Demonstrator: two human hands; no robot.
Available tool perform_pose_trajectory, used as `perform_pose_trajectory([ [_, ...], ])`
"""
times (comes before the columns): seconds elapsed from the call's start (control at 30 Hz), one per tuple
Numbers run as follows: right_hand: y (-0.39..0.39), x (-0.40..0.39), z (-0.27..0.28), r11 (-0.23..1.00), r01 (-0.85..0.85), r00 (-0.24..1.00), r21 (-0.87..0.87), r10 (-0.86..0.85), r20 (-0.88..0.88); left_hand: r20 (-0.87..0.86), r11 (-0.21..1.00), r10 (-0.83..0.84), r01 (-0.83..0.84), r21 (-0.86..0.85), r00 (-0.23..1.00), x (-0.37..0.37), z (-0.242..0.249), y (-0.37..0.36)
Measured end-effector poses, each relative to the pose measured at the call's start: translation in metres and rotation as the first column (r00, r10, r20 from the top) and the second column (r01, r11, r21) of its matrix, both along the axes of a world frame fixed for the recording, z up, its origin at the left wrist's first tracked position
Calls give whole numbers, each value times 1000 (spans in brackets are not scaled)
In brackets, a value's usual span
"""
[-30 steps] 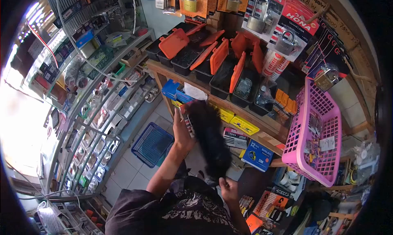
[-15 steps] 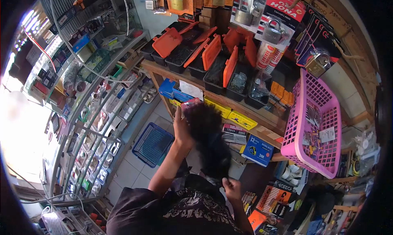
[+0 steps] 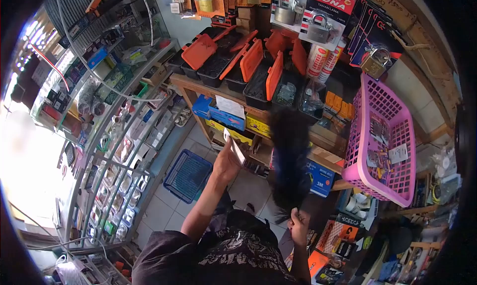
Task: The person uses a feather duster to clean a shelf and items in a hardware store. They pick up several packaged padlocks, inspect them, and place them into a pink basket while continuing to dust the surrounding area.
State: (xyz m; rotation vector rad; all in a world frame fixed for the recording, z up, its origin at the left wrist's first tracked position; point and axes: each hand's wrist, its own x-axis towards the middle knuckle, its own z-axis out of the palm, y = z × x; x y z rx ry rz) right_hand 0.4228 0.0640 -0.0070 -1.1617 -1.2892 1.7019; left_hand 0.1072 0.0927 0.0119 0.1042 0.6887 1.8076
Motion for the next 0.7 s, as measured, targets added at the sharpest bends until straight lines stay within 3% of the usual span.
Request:
perform_pose_trajectory([
  [0.03, 0, 3, -2, 1000, -21, 1000, 23, 22, -16, -61, 993, 66, -72, -95, 996, 0, -11, 1],
  [0.07, 0, 4, -2, 990, -82, 993, 114, 71, 97, -104, 973, 21, -44, -229, 994, -4, -22, 2],
  [0.1, -2, 3, 2, 990, -80, 993, 115, 68, 98, -104, 973, 19, -42, -228, 994, -1, -14, 3],
  [0.2, -6, -5, 17, 915, -259, 912, 310, 126, 391, 158, 995, -28, 13, 95, 987, 14, 48, -7],
  [0.23, -5, -8, 20, 915, -260, 911, 310, 126, 391, 81, 875, -109, 57, 480, 991, 8, 20, -5],
  [0.3, -4, -15, 29, 894, -250, 845, 372, 14, 534, 272, 961, -74, -5, 277, 959, 12, 34, -12],
  [0.37, -7, -18, 21, 913, -202, 861, 355, -8, 509, 239, 967, -89, 26, 255, 967, 12, 34, -11],
  [0.43, -13, -20, 14, 893, -322, 858, 313, 136, 495, 208, 973, -110, 62, 223, 972, 15, 40, -13],
  [0.47, -13, -18, 11, 832, -392, 822, 392, 125, 556, 180, 982, -43, 9, 187, 983, 17, 46, -13],
  [0.53, -14, -21, 13, 886, -298, 856, 356, 83, 511, 122, 987, 90, -105, 121, 988, 21, 58, -12],
  [0.57, -13, -22, 15, 928, -209, 883, 309, 43, 468, 121, 987, 89, -104, 123, 989, 19, 53, -12],
  [0.63, -12, -21, 16, 922, -272, 876, 274, 120, 467, 169, 968, -88, 45, 246, 982, 15, 50, -12],
  [0.7, -12, -20, 13, 914, -325, 868, 241, 188, 460, 149, 986, -22, -3, 164, 989, 16, 50, -15],
])
